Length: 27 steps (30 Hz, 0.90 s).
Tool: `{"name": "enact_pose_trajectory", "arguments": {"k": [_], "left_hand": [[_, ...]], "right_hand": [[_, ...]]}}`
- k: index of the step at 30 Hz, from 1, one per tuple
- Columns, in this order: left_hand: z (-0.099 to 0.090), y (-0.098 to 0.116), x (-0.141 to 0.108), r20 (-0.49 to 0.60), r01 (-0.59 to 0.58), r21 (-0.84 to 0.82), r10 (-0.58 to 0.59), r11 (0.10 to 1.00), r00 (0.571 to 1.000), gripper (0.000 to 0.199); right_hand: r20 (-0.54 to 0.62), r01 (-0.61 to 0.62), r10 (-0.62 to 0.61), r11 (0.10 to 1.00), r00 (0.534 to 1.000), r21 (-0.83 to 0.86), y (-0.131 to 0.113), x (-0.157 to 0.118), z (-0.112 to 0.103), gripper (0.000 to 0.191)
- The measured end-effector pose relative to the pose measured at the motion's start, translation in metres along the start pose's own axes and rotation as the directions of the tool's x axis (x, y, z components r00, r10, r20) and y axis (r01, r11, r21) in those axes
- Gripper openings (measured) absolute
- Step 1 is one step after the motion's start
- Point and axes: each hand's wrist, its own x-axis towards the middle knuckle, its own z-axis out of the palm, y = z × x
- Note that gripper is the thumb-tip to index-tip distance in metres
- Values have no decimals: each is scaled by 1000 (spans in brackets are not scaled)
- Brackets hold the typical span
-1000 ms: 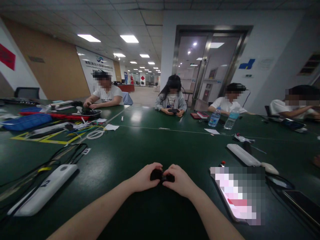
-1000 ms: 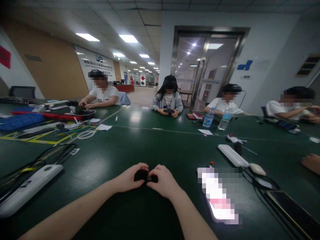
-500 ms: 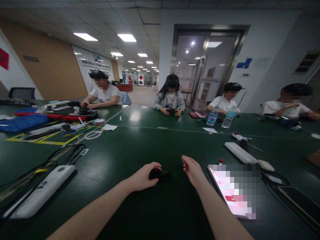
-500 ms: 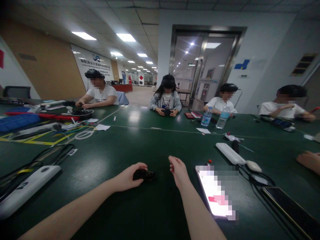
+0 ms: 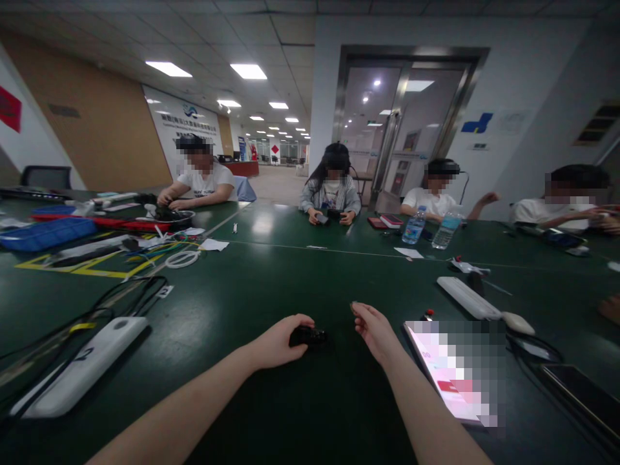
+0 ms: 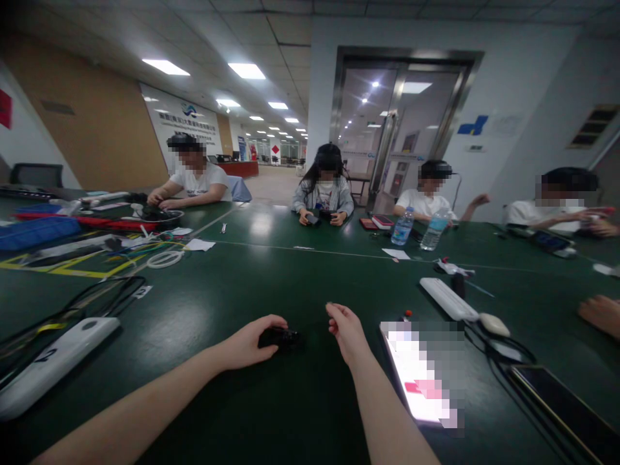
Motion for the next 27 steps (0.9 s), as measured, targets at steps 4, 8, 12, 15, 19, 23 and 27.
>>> {"name": "enact_pose_trajectory", "arguments": {"k": [4,8,12,15,19,23,27], "left_hand": [[0,-2,0,-17,-27,22,27,999,999,44],[0,-3,-1,-4,-3,26,3,1000,1000,45],[-2,-1,-1,-1,17,23,-17,1000,1000,45],[-2,0,0,0,13,15,-13,1000,1000,43],[-1,-2,1,-2,-18,12,18,1000,1000,41],[0,-4,1,0,-26,14,26,1000,1000,41],[-1,-3,1,-7,-32,13,32,999,999,41]], "right_hand": [[11,-19,19,1000,1000,-14,0,2,-2,24],[10,-18,18,1000,1000,-16,0,1,-1,23],[7,-9,9,1000,1000,-15,0,0,-1,24],[8,-9,10,1000,1000,-22,-1,-1,-1,24],[15,-12,12,999,1000,-36,-3,-4,0,23],[14,-1,1,999,1000,-40,-3,-4,-1,24],[9,12,-12,998,1000,-65,-1,-2,-2,26]]}}
